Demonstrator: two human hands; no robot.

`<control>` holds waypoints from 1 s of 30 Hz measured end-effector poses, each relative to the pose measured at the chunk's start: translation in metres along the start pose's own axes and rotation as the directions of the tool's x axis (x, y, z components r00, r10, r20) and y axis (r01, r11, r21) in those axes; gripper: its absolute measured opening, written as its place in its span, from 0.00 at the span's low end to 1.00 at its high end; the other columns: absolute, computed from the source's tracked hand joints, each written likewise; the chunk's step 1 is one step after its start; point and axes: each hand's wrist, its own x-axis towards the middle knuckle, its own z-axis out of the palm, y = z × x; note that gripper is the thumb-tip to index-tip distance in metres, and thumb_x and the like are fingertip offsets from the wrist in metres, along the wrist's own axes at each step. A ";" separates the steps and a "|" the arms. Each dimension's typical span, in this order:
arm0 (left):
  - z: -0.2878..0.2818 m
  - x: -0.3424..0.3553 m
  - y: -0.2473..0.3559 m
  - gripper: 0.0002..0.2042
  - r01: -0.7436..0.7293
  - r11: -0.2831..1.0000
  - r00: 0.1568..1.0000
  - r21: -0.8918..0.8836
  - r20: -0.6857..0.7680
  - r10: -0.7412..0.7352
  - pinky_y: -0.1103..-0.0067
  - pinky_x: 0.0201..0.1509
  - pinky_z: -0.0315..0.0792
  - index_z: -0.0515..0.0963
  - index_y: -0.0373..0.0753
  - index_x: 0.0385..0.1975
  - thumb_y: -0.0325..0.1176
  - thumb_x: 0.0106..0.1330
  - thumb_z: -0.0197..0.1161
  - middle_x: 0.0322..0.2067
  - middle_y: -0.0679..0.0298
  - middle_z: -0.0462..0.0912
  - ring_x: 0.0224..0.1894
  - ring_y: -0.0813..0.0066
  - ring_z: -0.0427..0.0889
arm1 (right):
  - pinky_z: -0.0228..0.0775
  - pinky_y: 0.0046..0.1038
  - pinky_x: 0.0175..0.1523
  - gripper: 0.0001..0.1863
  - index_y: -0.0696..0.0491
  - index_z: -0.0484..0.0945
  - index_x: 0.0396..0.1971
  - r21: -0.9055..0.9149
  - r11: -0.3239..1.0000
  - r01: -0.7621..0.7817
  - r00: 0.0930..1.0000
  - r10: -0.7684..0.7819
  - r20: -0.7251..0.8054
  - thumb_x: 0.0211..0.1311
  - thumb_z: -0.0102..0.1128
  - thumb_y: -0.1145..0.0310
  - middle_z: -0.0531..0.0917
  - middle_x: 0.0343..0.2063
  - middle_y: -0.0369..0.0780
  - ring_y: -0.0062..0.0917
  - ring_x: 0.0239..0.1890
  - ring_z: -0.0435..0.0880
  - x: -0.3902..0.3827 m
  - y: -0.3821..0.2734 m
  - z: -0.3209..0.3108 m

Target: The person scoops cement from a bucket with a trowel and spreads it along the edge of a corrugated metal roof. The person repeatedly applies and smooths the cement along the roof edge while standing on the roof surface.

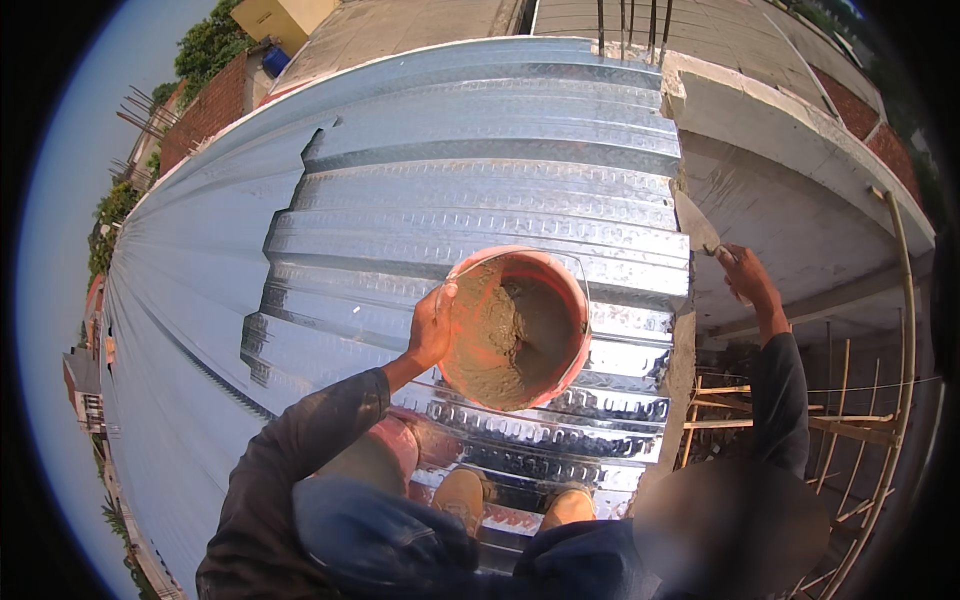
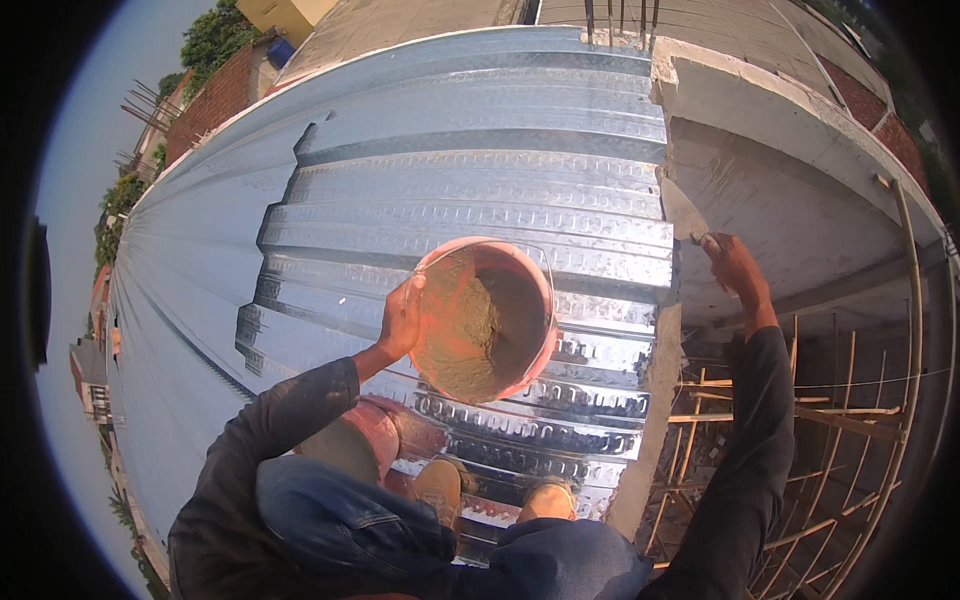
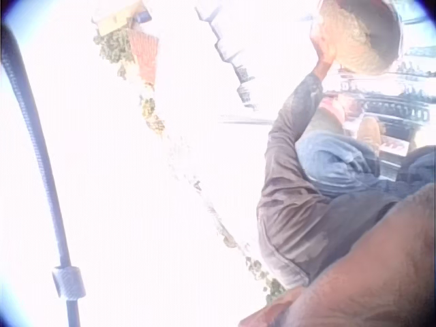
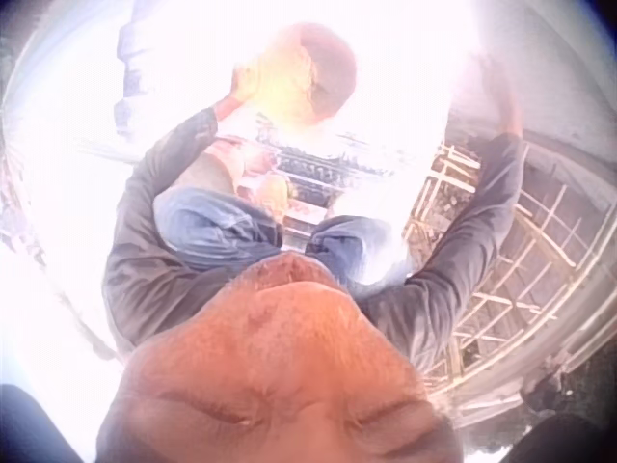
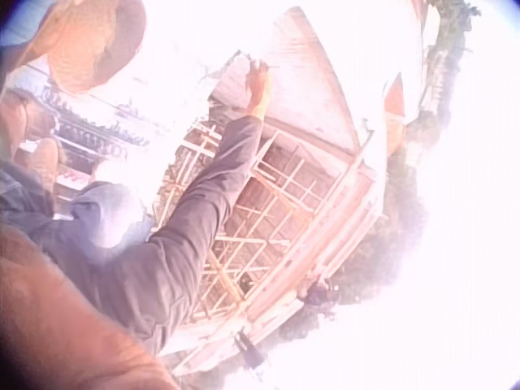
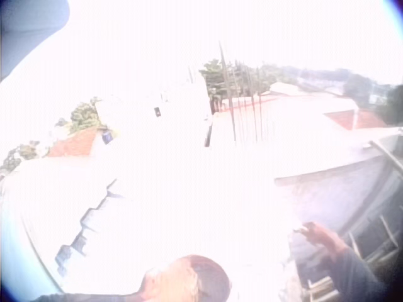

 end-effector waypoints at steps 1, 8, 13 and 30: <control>-0.001 -0.001 -0.009 0.30 0.014 1.000 1.000 -0.017 0.011 -0.014 0.70 0.58 0.75 0.80 0.29 0.60 0.54 0.88 0.46 0.47 0.51 0.88 0.51 0.70 0.83 | 0.68 0.33 0.22 0.24 0.59 0.82 0.56 -0.005 0.999 -0.037 0.999 0.037 0.028 0.83 0.54 0.52 0.76 0.19 0.38 0.23 0.15 0.76 -0.001 0.000 0.001; 0.003 -0.005 0.009 0.29 -0.030 0.997 0.998 -0.071 0.047 0.034 0.72 0.61 0.75 0.78 0.28 0.64 0.51 0.88 0.46 0.53 0.55 0.87 0.55 0.72 0.83 | 0.69 0.33 0.25 0.24 0.58 0.82 0.57 -0.025 0.991 -0.133 0.989 0.134 0.061 0.82 0.56 0.51 0.77 0.21 0.38 0.22 0.18 0.76 -0.033 0.014 -0.001; 0.004 -0.008 0.014 0.29 0.041 0.989 0.998 -0.140 0.059 -0.033 0.72 0.60 0.75 0.78 0.28 0.64 0.51 0.89 0.46 0.53 0.55 0.87 0.55 0.71 0.83 | 0.69 0.32 0.26 0.22 0.56 0.83 0.56 -0.109 0.988 -0.114 0.990 0.122 0.077 0.83 0.55 0.53 0.76 0.20 0.36 0.21 0.18 0.75 -0.064 0.018 0.002; -0.001 -0.013 0.012 0.27 -0.039 0.997 0.997 -0.068 0.067 0.044 0.72 0.58 0.76 0.80 0.27 0.60 0.47 0.89 0.43 0.49 0.56 0.87 0.50 0.72 0.82 | 0.72 0.30 0.29 0.27 0.58 0.80 0.61 0.426 0.860 -0.281 0.947 0.319 -0.021 0.83 0.54 0.48 0.79 0.27 0.37 0.21 0.24 0.77 -0.165 0.020 0.013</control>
